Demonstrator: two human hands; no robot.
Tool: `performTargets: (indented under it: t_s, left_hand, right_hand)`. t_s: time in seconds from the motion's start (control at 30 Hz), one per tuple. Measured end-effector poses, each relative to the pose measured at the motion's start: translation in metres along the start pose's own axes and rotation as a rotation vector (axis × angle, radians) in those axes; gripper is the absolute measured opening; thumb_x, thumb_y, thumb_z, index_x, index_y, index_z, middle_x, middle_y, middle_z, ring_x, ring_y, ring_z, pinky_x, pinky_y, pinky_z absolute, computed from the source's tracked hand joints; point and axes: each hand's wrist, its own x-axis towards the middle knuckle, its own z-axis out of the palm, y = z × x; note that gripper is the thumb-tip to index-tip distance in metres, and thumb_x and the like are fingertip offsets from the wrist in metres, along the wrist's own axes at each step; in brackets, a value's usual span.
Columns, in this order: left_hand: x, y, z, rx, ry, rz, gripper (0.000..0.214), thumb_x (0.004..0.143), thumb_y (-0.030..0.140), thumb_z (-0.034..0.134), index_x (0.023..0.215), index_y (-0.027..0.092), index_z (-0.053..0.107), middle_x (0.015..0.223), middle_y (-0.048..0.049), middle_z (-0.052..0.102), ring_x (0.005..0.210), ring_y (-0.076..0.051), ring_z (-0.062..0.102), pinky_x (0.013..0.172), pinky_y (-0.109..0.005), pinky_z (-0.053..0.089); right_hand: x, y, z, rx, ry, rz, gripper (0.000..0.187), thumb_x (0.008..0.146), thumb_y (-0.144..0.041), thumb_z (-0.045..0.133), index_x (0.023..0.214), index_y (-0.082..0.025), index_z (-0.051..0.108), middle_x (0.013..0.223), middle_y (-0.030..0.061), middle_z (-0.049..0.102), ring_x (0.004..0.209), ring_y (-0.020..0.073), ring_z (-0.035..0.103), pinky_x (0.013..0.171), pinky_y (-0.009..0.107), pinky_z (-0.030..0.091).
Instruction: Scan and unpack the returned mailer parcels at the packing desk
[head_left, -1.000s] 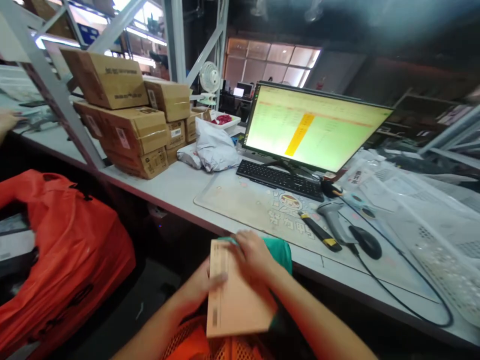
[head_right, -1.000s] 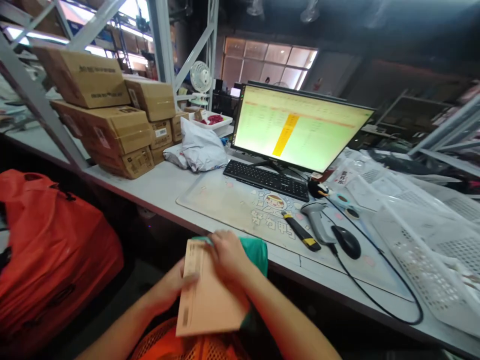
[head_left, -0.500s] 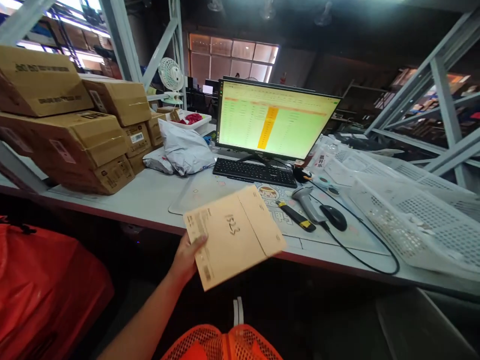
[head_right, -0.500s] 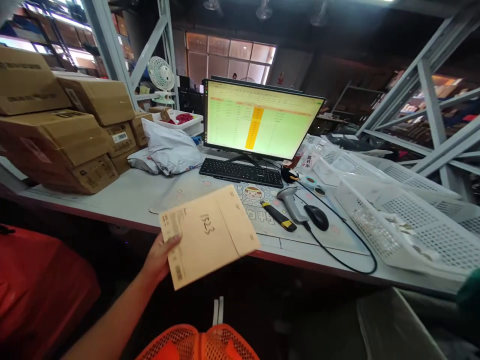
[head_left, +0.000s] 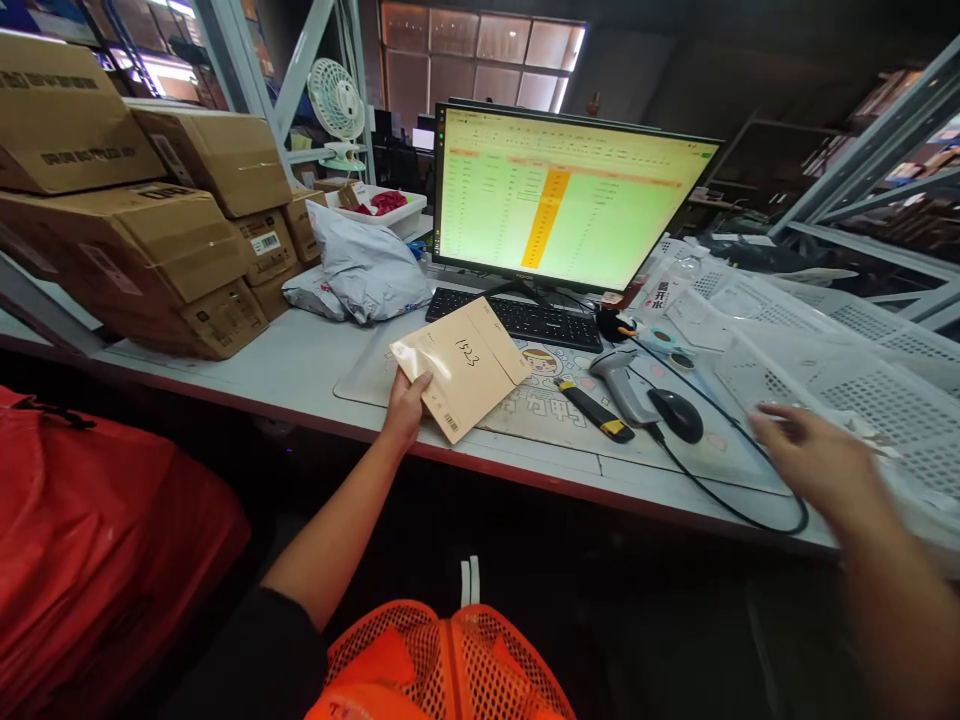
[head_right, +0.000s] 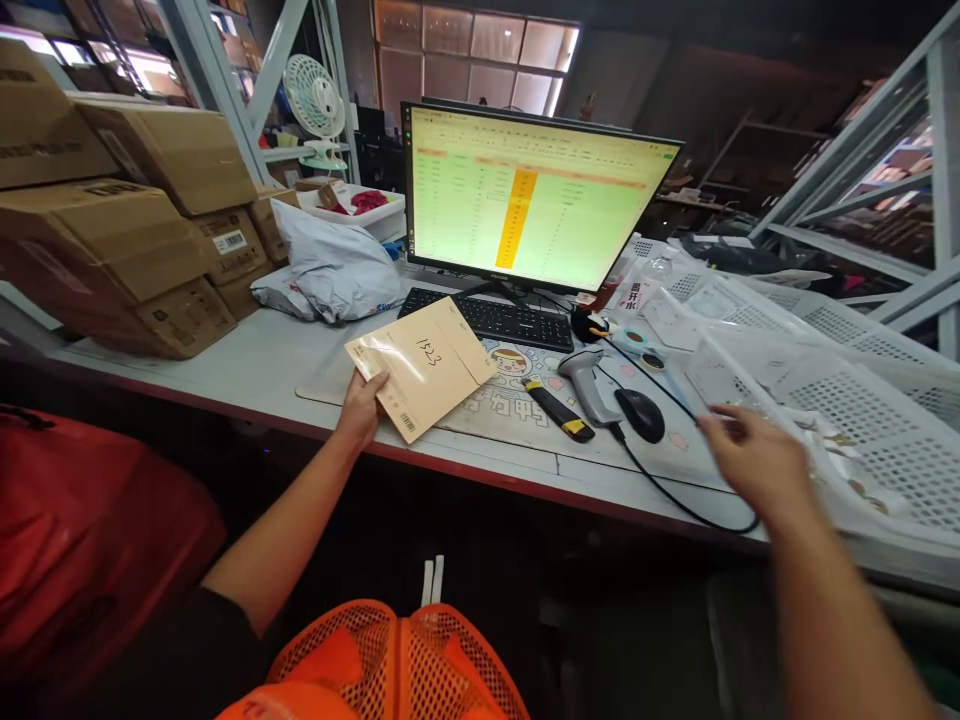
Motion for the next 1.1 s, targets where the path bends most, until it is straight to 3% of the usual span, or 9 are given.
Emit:
performTargets:
  t_s: [0.1, 0.2, 0.3, 0.43, 0.57, 0.7, 0.8, 0.9, 1.1]
  left_hand:
    - [0.0, 0.0, -0.001, 0.024, -0.041, -0.034, 0.061, 0.077, 0.023, 0.076, 0.134, 0.026, 0.058, 0.131, -0.0065, 0.073, 0.13, -0.03, 0.066, 0.111, -0.046, 0.055]
    - [0.0, 0.002, -0.003, 0.058, -0.049, -0.065, 0.066, 0.077, 0.017, 0.07, 0.14, 0.025, 0.053, 0.133, -0.0072, 0.072, 0.134, -0.029, 0.063, 0.116, -0.047, 0.052]
    - [0.0, 0.003, -0.003, 0.102, -0.051, -0.069, 0.067, 0.079, 0.015, 0.066, 0.143, 0.024, 0.049, 0.135, -0.0082, 0.071, 0.133, -0.028, 0.064, 0.117, -0.048, 0.05]
    - [-0.001, 0.001, -0.005, 0.145, -0.083, -0.036, 0.064, 0.083, 0.016, 0.065, 0.144, 0.023, 0.048, 0.139, -0.0086, 0.069, 0.136, -0.027, 0.062, 0.12, -0.047, 0.048]
    - [0.0, -0.003, -0.01, 0.175, -0.116, -0.008, 0.06, 0.084, 0.018, 0.066, 0.141, 0.022, 0.051, 0.14, -0.0089, 0.068, 0.139, -0.028, 0.059, 0.122, -0.046, 0.044]
    - [0.001, -0.006, -0.014, 0.178, -0.104, 0.028, 0.055, 0.084, 0.018, 0.067, 0.137, 0.023, 0.055, 0.137, -0.0088, 0.07, 0.138, -0.028, 0.06, 0.122, -0.046, 0.044]
    - [0.0, -0.007, -0.016, 0.194, -0.105, 0.04, 0.053, 0.082, 0.018, 0.07, 0.133, 0.023, 0.057, 0.138, -0.0093, 0.069, 0.139, -0.028, 0.06, 0.121, -0.046, 0.046]
    - [0.0, -0.01, -0.018, 0.205, -0.095, 0.05, 0.054, 0.081, 0.02, 0.073, 0.133, 0.023, 0.057, 0.136, -0.0103, 0.07, 0.139, -0.029, 0.06, 0.12, -0.047, 0.046]
    - [0.002, -0.012, -0.018, 0.183, -0.102, 0.057, 0.05, 0.082, 0.026, 0.077, 0.127, 0.022, 0.058, 0.132, -0.0111, 0.071, 0.133, -0.03, 0.064, 0.119, -0.048, 0.047]
  right_hand:
    - [0.026, -0.064, 0.044, -0.043, -0.252, -0.07, 0.053, 0.102, -0.04, 0.059, 0.144, -0.008, 0.062, 0.127, 0.0254, 0.071, 0.124, 0.0347, 0.066, 0.101, 0.042, 0.05]
    - [0.035, -0.121, 0.083, -0.102, -0.305, -0.052, 0.062, 0.097, -0.042, 0.062, 0.142, 0.0, 0.061, 0.134, 0.0335, 0.064, 0.126, 0.0435, 0.063, 0.099, 0.049, 0.052]
    - [0.039, -0.149, 0.095, -0.117, -0.296, -0.012, 0.056, 0.093, -0.036, 0.065, 0.135, 0.001, 0.065, 0.128, 0.0319, 0.067, 0.123, 0.0416, 0.065, 0.095, 0.047, 0.055]
    - [0.038, -0.148, 0.068, -0.078, -0.29, -0.079, 0.045, 0.097, -0.042, 0.061, 0.119, -0.004, 0.071, 0.107, 0.0249, 0.072, 0.101, 0.035, 0.072, 0.083, 0.041, 0.056]
    - [0.002, -0.139, 0.023, 0.168, -0.603, -0.442, 0.04, 0.091, -0.057, 0.067, 0.098, -0.019, 0.074, 0.073, 0.0079, 0.069, 0.062, 0.0238, 0.065, 0.058, 0.034, 0.052]
    - [-0.058, -0.153, -0.004, 0.326, -0.788, -0.877, 0.041, 0.082, -0.063, 0.071, 0.098, -0.025, 0.077, 0.08, 0.0048, 0.074, 0.068, 0.0244, 0.066, 0.06, 0.034, 0.052]
    - [-0.073, -0.169, -0.001, 0.324, -0.783, -0.974, 0.039, 0.085, -0.06, 0.067, 0.101, -0.025, 0.077, 0.088, 0.0039, 0.077, 0.074, 0.0247, 0.068, 0.066, 0.034, 0.053]
    - [-0.045, -0.171, 0.02, 0.276, -0.636, -0.869, 0.042, 0.088, -0.06, 0.063, 0.104, -0.023, 0.076, 0.094, 0.0061, 0.077, 0.083, 0.0271, 0.07, 0.073, 0.035, 0.054]
    - [0.043, -0.126, 0.077, -0.083, -0.241, -0.251, 0.053, 0.098, -0.053, 0.053, 0.122, -0.009, 0.07, 0.113, 0.0235, 0.074, 0.107, 0.0387, 0.071, 0.082, 0.041, 0.054]
